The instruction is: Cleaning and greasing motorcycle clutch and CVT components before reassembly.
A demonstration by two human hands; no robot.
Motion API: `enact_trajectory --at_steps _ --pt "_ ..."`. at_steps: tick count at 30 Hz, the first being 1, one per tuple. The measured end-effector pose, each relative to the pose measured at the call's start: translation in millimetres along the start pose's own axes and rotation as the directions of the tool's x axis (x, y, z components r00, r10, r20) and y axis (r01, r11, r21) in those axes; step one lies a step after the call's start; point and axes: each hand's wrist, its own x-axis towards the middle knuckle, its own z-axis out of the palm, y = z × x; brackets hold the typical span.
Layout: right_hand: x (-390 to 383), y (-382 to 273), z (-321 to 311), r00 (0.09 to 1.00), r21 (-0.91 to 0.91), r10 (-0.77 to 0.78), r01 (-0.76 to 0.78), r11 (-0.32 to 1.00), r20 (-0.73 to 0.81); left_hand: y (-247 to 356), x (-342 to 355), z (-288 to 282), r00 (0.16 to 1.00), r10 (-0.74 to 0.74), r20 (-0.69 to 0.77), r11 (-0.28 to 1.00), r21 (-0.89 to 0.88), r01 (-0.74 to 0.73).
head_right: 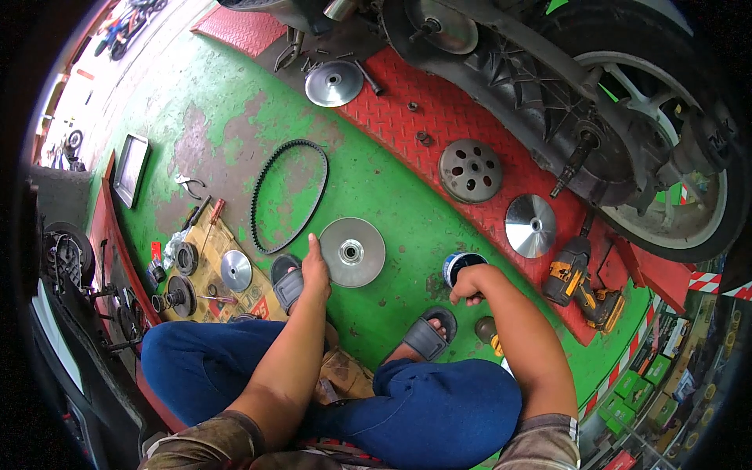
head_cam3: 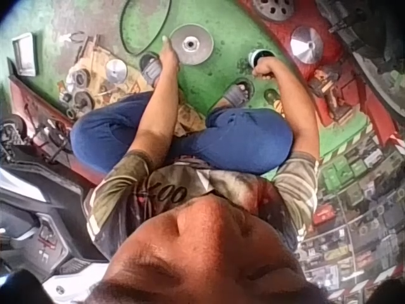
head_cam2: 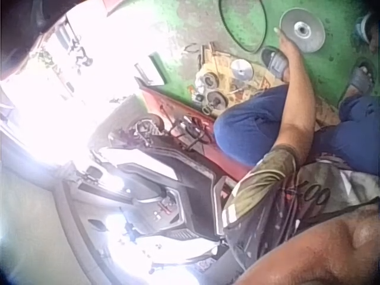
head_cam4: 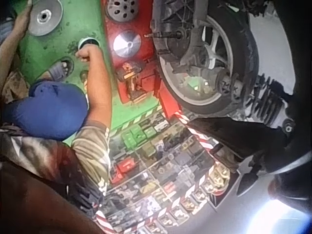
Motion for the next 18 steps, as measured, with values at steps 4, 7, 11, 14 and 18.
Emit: enact_trajectory --at_steps 4,7,11,14,18 --pt "1 -2 -1 1.000 -0.032 -0.009 0.008 0.999 -0.021 -6 8 1 0.998 0.045 -0.047 0.998 -0.031 -0.046" --pt "-4 -6 -2 0.999 -0.041 -0.027 0.026 0.999 -0.035 -8 15 -1 0.999 0.015 -0.050 0.984 -0.176 -0.024" --pt "-2 6 3 0.996 -0.040 -0.055 0.052 0.998 -0.067 2 -1 13 0.994 0.060 -0.097 0.998 -0.028 -0.063" --pt "-4 5 10 0.985 -0.019 -0.110 0.109 0.994 -0.135 7 -2 16 0.975 0.151 -0.160 0.986 0.096 -0.137" --pt "-16 23 38 0.880 -0.087 -0.124 0.095 0.992 -0.458 23 -25 35 0.956 0.273 -0.104 0.909 0.353 -0.221"
